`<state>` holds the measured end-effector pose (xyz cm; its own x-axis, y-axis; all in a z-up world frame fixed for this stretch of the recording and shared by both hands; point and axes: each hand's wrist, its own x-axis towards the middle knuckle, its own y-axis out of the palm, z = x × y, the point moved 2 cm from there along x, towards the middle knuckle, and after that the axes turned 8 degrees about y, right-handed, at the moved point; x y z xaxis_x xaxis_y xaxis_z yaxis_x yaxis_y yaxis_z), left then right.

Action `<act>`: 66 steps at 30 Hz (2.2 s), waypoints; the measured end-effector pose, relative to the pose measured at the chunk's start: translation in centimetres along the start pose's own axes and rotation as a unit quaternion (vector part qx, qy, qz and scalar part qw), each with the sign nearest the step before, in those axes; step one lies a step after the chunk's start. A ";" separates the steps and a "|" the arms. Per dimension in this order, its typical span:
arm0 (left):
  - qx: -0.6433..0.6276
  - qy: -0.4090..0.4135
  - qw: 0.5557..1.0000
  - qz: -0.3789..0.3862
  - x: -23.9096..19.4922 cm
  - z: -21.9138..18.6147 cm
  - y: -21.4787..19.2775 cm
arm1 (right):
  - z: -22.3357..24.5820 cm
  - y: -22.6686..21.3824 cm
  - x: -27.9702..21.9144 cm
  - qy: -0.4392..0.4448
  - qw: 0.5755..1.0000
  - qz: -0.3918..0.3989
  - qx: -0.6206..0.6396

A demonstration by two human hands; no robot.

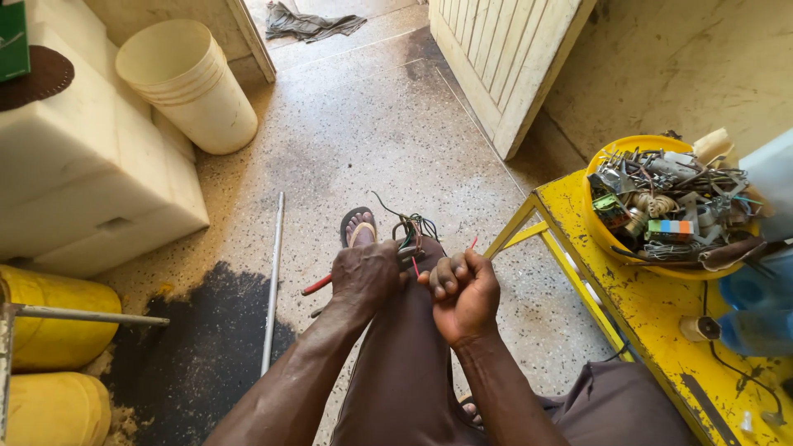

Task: Stripping insulation from electrical wires and twisting them together to form connections

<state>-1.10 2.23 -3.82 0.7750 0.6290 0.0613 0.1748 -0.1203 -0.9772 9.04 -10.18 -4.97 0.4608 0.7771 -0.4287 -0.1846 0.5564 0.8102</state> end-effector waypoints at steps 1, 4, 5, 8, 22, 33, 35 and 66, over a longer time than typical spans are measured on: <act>0.009 0.006 1.000 -0.019 0.0 0.2 0.3 | -0.1 0.3 -0.1 -0.006 1.000 -0.003 -0.007; 0.059 0.011 0.996 -0.071 0.7 -0.2 2.3 | -0.4 0.9 -0.3 -0.017 0.999 -0.029 0.004; 0.060 0.012 0.996 -0.070 1.0 -0.2 3.1 | -0.3 1.1 -0.6 -0.017 0.999 -0.030 0.005; 0.044 -0.045 0.994 -0.091 1.4 0.8 3.3 | -2.1 1.9 -3.0 0.020 0.999 -0.024 0.045; -0.192 -0.200 0.921 0.275 -2.3 0.7 -3.8 | 3.8 1.4 1.4 0.009 0.998 0.004 0.054; -0.284 -0.071 0.932 0.213 -0.9 -1.2 -6.6 | 2.6 0.8 0.9 0.015 0.999 0.007 0.034; -0.299 -0.103 0.918 0.237 -0.7 -1.8 -7.7 | 2.4 0.3 0.6 0.017 1.000 0.002 0.025; -0.179 0.100 0.973 0.103 -0.1 -2.7 1.0 | 2.5 -2.5 -0.1 -0.009 0.998 -0.034 0.049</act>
<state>0.69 -0.04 -4.23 0.9126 0.4052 -0.0542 0.1764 -0.5098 -0.8420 11.63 -12.34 -5.97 0.4848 0.7328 -0.4774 -0.0678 0.5757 0.8148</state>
